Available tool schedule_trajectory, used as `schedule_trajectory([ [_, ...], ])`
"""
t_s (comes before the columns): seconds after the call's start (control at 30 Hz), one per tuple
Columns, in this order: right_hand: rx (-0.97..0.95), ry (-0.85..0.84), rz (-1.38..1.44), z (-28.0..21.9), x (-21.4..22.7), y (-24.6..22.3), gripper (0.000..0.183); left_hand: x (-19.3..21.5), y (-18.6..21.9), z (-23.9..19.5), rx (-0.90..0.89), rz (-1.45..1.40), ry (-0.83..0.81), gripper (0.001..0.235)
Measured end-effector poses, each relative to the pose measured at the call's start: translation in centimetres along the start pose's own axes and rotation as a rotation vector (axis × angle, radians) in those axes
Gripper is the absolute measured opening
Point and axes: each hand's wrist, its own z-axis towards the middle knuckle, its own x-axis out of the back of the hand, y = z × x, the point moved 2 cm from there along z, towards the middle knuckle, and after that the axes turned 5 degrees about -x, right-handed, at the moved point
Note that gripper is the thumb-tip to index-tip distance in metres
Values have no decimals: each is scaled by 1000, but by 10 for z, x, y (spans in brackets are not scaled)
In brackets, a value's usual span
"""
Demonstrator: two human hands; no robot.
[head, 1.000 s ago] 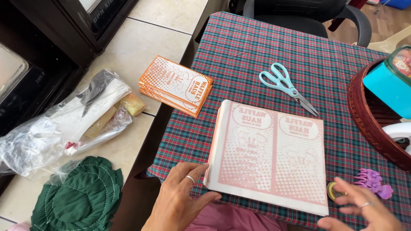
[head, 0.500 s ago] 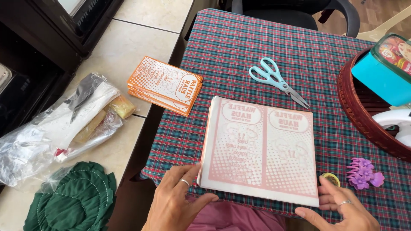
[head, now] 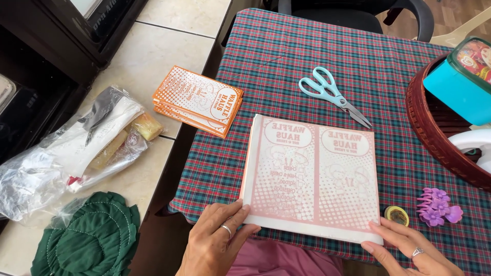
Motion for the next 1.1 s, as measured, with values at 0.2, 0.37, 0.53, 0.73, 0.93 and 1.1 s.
schedule_trajectory([
  [0.2, -131, 232, -75, -6, 11, -59, 53, 1, 2, 4, -11, -2, 4, 39],
  [0.37, -487, 99, -40, -7, 11, -63, 56, 1, 4, 6, -25, 38, -3, 35],
  [0.53, -391, 192, -4, -15, -3, -49, 50, 0, 4, 7, -74, 49, 9, 34],
  [0.73, -852, -267, 102, 6, 21, -57, 82, 5, 6, 10, -62, 30, -13, 33],
  [0.93, 265, 476, -121, 34, 52, -70, 42, 2, 21, 20, 11, 398, -79, 54],
  [1.1, 441, 266, -12, 116, 45, -97, 46, -28, 52, 39, -238, 192, -98, 34],
])
